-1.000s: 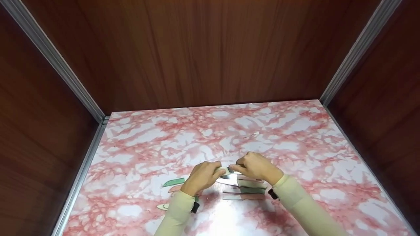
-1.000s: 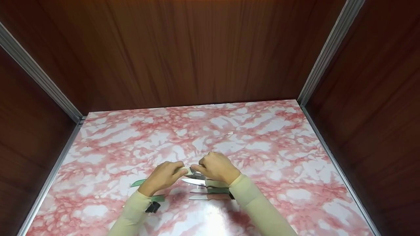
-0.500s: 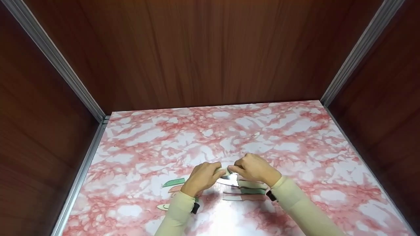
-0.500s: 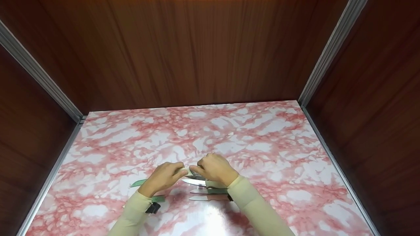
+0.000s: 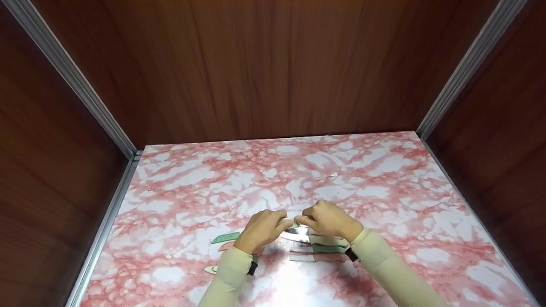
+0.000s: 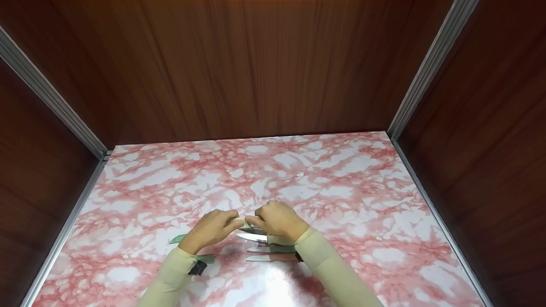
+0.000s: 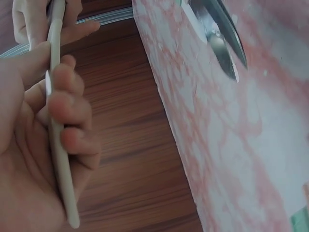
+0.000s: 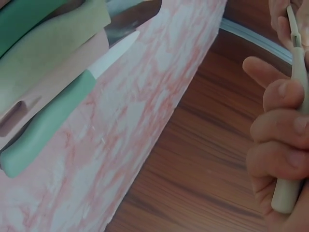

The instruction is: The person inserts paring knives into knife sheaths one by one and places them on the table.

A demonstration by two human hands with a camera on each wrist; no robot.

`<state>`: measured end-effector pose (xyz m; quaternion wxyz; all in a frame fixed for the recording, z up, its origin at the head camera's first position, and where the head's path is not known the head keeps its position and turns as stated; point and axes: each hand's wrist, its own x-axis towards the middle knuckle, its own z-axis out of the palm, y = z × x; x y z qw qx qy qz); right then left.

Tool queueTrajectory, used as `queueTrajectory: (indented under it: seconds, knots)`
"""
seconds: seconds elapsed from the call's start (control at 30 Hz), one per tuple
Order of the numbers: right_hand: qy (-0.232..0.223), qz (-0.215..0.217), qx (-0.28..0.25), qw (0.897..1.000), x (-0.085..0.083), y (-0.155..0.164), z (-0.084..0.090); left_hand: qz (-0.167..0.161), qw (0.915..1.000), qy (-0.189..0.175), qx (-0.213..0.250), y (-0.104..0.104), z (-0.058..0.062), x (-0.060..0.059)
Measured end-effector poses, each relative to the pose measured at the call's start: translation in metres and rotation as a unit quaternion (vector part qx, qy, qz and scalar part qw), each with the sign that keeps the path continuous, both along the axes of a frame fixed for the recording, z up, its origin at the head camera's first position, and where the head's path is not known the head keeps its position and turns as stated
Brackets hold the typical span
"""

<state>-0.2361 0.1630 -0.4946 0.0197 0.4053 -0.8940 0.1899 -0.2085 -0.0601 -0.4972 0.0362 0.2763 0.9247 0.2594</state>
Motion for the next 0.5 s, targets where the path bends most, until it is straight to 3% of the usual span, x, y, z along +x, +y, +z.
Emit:
queueTrajectory:
  seconds: [0.17,0.3,0.5]
  knots:
    - [-0.026,0.005,0.0,1.0,-0.006,0.003,-0.005,0.002,0.9996,-0.026,0.005,-0.009,0.0,-0.002]
    - [-0.021,0.001,-0.012,1.0,-0.012,0.013,-0.009,0.016,0.999,-0.038,0.016,-0.022,-0.004,-0.003]
    - [-0.036,-0.026,-0.043,0.998,-0.024,0.031,-0.013,0.052,0.9983,-0.023,0.006,-0.045,-0.006,-0.005]
